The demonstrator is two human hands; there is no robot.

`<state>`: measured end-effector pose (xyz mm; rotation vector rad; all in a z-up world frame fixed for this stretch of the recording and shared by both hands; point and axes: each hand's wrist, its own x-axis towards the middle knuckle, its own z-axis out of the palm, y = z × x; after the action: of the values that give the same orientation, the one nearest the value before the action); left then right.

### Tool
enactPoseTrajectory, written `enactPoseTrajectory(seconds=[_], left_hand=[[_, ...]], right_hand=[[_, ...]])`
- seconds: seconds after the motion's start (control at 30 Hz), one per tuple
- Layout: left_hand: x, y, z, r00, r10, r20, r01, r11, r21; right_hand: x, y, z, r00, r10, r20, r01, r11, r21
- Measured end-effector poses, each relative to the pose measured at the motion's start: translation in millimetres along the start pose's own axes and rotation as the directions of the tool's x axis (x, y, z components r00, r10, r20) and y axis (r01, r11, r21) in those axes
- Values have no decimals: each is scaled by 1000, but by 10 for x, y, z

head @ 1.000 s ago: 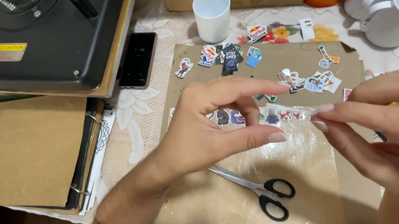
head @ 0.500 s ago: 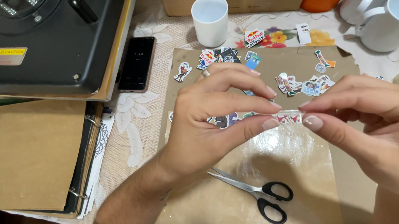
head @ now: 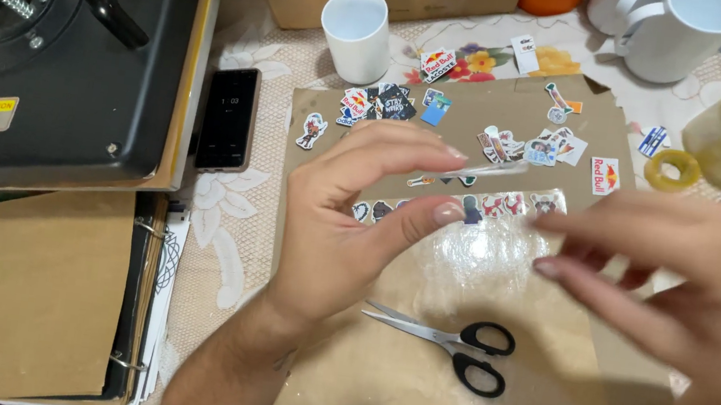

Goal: Peeling the backing off small stickers and applying them to a transparent transfer sheet

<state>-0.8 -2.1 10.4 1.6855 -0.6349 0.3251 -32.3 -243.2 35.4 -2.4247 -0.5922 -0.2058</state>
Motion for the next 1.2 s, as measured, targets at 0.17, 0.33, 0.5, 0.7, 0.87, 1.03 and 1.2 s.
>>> enactPoseTrajectory(seconds=[0.17, 0.33, 0.5, 0.7, 0.87, 1.03, 1.2], left_hand=[[-23, -85, -74, 996, -55, -73, 38, 975, -221], [-24, -86, -101, 988, -86, -131, 38, 944, -328], [-22, -75, -66, 938, -289, -191, 206, 909, -362], [-44, -171, -33, 920, -312, -236, 180, 874, -452], [-36, -224, 2, 902, -344, -262, 176, 846, -503], [-38, -221, 29, 892, -382, -244, 201, 816, -543], [-78, -201, 176, 901, -385, -200, 188, 762, -620]], right_hand=[[-386, 350, 1168, 822, -210, 530, 309, 945, -106], [-596, 578, 1392, 798, -171, 577, 258, 964, -71], [-649, 580, 1361, 785, -145, 602, 282, 949, -138], [-701, 592, 1426, 769, -74, 636, 204, 970, -134], [-542, 481, 1188, 725, 36, 688, 15, 998, -67], [-492, 490, 1017, 698, 68, 713, -39, 998, -57], [-521, 696, 1195, 992, 71, -103, -4, 839, 544]])
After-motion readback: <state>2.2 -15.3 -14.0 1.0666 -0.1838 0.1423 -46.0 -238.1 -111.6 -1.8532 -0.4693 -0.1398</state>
